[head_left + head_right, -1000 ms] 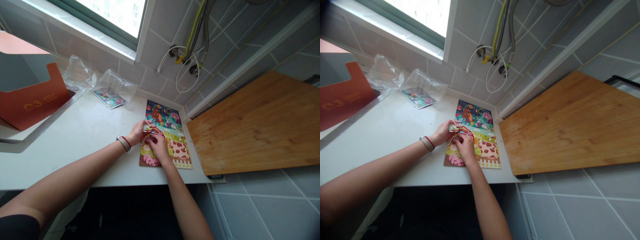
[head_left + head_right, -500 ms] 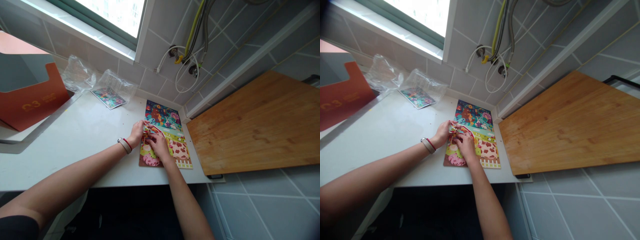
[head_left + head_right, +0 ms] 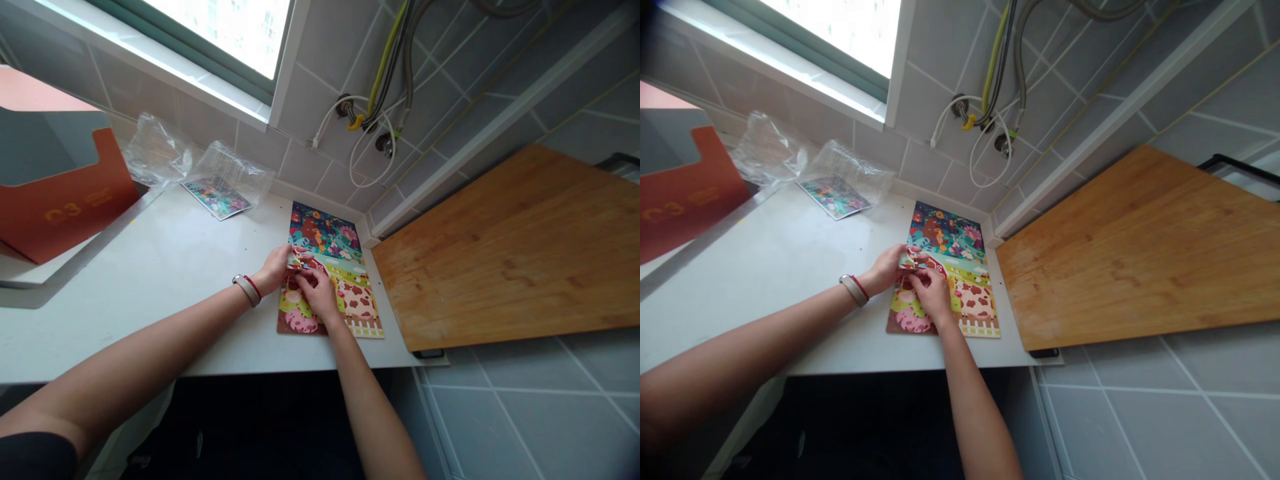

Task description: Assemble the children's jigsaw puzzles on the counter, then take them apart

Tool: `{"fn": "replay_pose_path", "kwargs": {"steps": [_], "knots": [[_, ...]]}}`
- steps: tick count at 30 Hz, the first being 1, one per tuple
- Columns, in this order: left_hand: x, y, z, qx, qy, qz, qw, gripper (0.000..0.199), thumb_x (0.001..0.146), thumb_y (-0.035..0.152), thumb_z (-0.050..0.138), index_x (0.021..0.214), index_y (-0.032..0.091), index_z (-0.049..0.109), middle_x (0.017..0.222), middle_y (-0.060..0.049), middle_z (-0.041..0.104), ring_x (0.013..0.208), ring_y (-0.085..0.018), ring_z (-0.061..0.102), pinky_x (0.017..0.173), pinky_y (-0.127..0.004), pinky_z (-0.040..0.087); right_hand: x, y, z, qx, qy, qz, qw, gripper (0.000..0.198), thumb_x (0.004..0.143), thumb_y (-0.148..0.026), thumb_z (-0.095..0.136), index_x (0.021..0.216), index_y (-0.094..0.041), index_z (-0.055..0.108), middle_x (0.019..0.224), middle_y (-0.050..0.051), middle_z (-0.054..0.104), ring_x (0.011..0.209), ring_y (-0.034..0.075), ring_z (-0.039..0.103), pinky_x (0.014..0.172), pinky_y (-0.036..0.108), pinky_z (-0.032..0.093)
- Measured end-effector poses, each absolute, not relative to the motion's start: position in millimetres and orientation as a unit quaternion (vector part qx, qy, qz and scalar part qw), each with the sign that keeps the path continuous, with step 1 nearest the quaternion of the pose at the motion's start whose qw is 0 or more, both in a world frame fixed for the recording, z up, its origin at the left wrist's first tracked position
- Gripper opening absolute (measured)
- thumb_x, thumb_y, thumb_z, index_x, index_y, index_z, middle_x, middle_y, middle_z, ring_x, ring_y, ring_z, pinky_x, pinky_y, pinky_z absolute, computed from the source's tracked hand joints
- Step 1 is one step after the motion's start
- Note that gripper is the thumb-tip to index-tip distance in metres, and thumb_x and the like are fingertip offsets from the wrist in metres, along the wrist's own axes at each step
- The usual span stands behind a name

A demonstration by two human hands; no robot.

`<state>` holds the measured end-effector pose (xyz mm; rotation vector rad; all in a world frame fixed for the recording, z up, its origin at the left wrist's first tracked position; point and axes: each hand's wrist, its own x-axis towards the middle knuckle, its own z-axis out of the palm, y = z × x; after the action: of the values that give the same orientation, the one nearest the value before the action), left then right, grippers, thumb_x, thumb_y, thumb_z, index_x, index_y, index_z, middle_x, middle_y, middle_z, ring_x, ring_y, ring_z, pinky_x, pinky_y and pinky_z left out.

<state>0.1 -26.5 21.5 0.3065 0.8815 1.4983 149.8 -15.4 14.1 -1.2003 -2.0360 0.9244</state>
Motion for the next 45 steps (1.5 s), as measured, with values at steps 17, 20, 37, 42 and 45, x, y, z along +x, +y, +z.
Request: {"fn": "replay_pose_path", "kwargs": {"steps": [17,20,37,42,45], "knots": [[5.1,-35.3,29.4,0.240,0.338,0.586,0.697,0.027,0.080,0.023,0.059,0.096,0.011,0.077,0.083,-0.013,0.078,0.053,-0.017,0.066,0.042,-0.023,0.044,147.2,-29.6,32.4,-0.407,-0.444,0.722,0.340,0.048,0.079,-0.059,0.073,0.112,-0.026,0.063,0.089,0.002,0.075,0.070,0.017,0.072,0.054,0.024,0.054],[6.8,-35.5,29.9,0.242,0.343,0.592,0.688,0.025,0.081,0.022,0.057,0.094,0.012,0.076,0.087,-0.013,0.079,0.058,-0.018,0.068,0.049,-0.025,0.050,146.8,-26.9,28.2,-0.416,-0.436,0.713,0.358,0.043,0.075,-0.050,0.080,0.107,-0.025,0.066,0.087,-0.001,0.074,0.066,0.013,0.068,0.052,0.020,0.051],[-16.9,-26.4,34.6,0.133,0.369,0.701,0.596,0.020,0.083,0.026,0.051,0.092,0.015,0.064,0.091,-0.012,0.077,0.079,-0.023,0.075,0.069,-0.030,0.057,143.1,1.3,10.7,-0.488,-0.676,0.420,0.357,0.031,0.077,-0.040,0.075,0.099,-0.020,0.069,0.075,0.002,0.073,0.073,0.021,0.071,0.071,0.032,0.057],[-19.3,-20.0,26.3,0.132,0.420,0.707,0.554,0.022,0.082,0.025,0.048,0.092,0.015,0.065,0.092,-0.013,0.078,0.083,-0.023,0.075,0.068,-0.028,0.055,136.7,11.5,10.4,-0.491,-0.711,0.376,0.333,0.026,0.081,-0.041,0.072,0.098,-0.021,0.071,0.080,0.002,0.075,0.075,0.022,0.072,0.072,0.031,0.055],[-21.8,-17.0,21.8,0.119,0.448,0.706,0.534,0.025,0.082,0.027,0.047,0.094,0.014,0.064,0.090,-0.014,0.077,0.080,-0.022,0.075,0.067,-0.028,0.055,133.3,16.6,11.1,-0.484,-0.746,0.335,0.312,0.022,0.080,-0.038,0.074,0.095,-0.021,0.074,0.086,0.004,0.075,0.077,0.021,0.070,0.075,0.031,0.054]]}}
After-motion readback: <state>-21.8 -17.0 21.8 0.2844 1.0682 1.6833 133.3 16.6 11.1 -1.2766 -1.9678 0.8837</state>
